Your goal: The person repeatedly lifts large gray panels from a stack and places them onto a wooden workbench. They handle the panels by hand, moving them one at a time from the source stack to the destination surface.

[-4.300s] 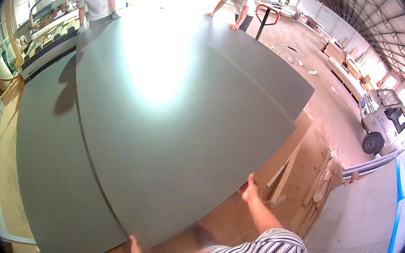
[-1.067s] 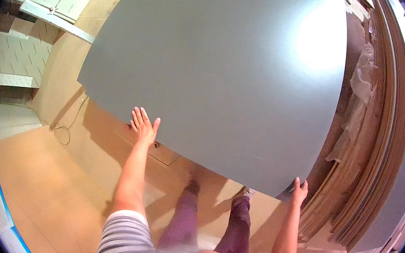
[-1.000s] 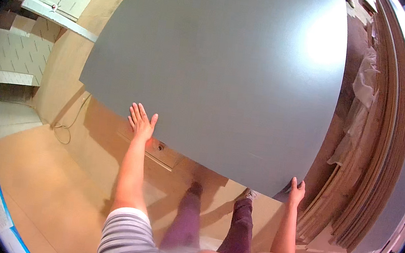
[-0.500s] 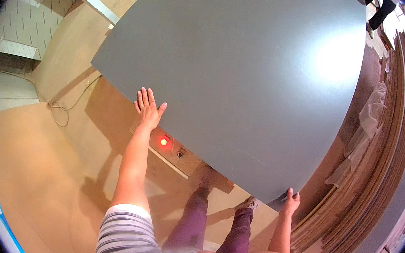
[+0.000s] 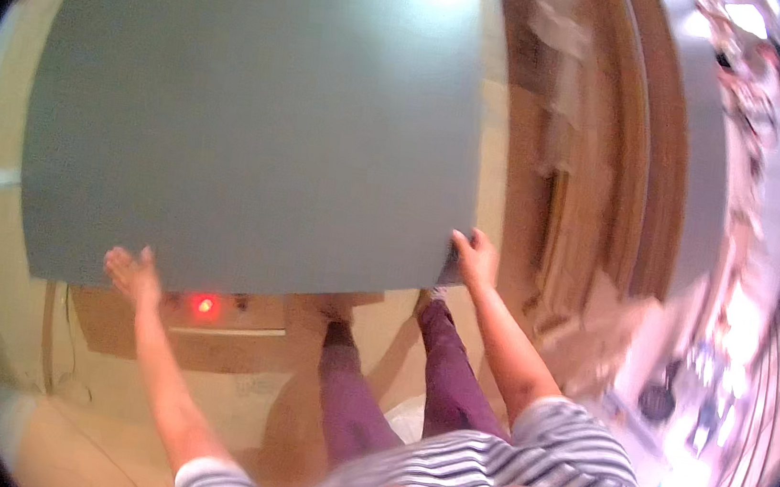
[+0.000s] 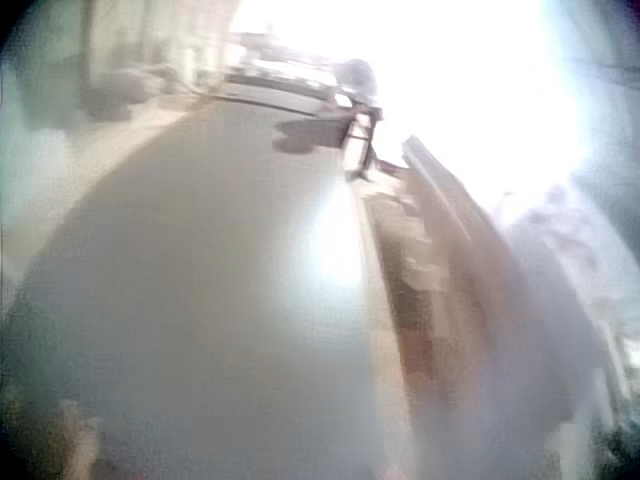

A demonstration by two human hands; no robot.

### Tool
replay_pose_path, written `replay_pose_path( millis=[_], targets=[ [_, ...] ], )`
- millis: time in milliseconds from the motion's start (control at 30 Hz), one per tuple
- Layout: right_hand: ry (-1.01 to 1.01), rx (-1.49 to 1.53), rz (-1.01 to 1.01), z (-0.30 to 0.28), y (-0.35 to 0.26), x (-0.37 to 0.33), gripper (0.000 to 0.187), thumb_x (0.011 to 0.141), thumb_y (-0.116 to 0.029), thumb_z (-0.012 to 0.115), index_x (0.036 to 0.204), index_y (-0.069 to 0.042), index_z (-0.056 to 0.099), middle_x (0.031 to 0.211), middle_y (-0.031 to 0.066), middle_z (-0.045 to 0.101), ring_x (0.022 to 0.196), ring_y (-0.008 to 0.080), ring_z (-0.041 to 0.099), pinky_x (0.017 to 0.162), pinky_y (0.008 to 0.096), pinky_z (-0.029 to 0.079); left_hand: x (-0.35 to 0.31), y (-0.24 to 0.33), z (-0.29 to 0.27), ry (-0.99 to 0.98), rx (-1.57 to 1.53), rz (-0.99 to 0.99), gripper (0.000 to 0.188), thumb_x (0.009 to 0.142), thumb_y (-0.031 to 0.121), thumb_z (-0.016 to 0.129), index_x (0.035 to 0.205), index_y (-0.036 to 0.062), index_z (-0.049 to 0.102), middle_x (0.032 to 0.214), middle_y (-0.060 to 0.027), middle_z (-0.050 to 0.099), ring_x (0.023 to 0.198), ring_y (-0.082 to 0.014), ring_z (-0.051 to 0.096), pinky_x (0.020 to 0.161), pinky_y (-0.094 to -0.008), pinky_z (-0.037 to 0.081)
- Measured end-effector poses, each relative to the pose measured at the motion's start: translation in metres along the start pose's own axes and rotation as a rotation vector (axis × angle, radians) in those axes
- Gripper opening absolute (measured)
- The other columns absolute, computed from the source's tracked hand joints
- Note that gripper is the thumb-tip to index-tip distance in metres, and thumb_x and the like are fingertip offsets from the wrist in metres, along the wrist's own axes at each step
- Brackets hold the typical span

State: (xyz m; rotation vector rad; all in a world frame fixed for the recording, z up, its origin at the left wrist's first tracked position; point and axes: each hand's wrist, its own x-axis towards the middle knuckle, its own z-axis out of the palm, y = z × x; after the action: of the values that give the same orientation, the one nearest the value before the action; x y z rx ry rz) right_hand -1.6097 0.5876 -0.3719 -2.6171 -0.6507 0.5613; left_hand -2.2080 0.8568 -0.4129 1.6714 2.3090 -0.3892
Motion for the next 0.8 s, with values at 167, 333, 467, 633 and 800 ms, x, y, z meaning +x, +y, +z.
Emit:
replay_pose_path(
  millis=[167, 333, 467, 633, 800],
  targets=[
    [-0.287, 0.236, 0.047, -0.019, -0.002, 0.005, 0.071, 0.08, -0.036, 0.072, 0.132, 0.005, 0.046, 0.123, 0.0227, 0.058, 0.114, 0.029, 0.058, 0.096, 0.0358, 0.045, 0.024, -0.033, 0.045, 0.046, 0.095, 0.162, 0.093, 0.094, 0.065, 0.026, 0.147, -0.0084, 0.003, 0.155, -0.0285, 0.0, 0.145, -0.0396, 0.003, 0.117, -0.0497, 0.008],
    [-0.62, 0.161, -0.188, -0.049, 0.02, -0.019, 0.096, 0.079, -0.035, 0.075, 0.146, 0.006, 0.02, 0.145, 0.0275, 0.035, 0.134, 0.0345, 0.038, 0.11, 0.0381, 0.031, -0.029, 0.005, 0.042, -0.13, 0.233, 0.049, 0.1, 0.093, 0.067, 0.03, 0.144, -0.015, 0.002, 0.151, -0.0351, -0.002, 0.142, -0.0487, -0.001, 0.117, -0.0503, 0.005],
    [-0.631, 0.129, -0.439, -0.057, 0.066, -0.034, 0.097, 0.072, -0.023, 0.08, 0.145, 0.004, 0.022, 0.143, 0.0279, 0.036, 0.134, 0.039, 0.034, 0.111, 0.0432, 0.03, -0.174, 0.156, 0.014, -0.094, 0.303, 0.577, 0.1, 0.087, 0.053, 0.059, 0.145, -0.0121, 0.01, 0.152, -0.0338, 0.004, 0.143, -0.0471, 0.002, 0.116, -0.0504, 0.007],
    [-0.428, 0.075, -0.569, -0.035, 0.114, -0.01, 0.062, 0.07, -0.008, 0.072, 0.123, 0.006, 0.043, 0.102, 0.0212, 0.06, 0.097, 0.0381, 0.059, 0.081, 0.045, 0.049, -0.319, 0.319, 0.068, -0.277, 0.169, 0.747, 0.114, 0.082, 0.066, 0.058, 0.15, 0.008, -0.012, 0.153, -0.0243, -0.022, 0.141, -0.0424, -0.02, 0.108, -0.0672, 0.0],
    [-0.402, 0.121, -0.611, -0.022, 0.145, -0.007, 0.056, 0.072, -0.01, 0.071, 0.118, 0.008, 0.045, 0.102, 0.0215, 0.061, 0.092, 0.0386, 0.061, 0.077, 0.0447, 0.051, -0.353, 0.375, 0.093, -0.286, 0.227, 0.549, 0.123, 0.078, 0.066, 0.062, 0.147, 0.0066, -0.021, 0.149, -0.0298, -0.028, 0.138, -0.0461, -0.026, 0.106, -0.0691, -0.003]
  ],
)
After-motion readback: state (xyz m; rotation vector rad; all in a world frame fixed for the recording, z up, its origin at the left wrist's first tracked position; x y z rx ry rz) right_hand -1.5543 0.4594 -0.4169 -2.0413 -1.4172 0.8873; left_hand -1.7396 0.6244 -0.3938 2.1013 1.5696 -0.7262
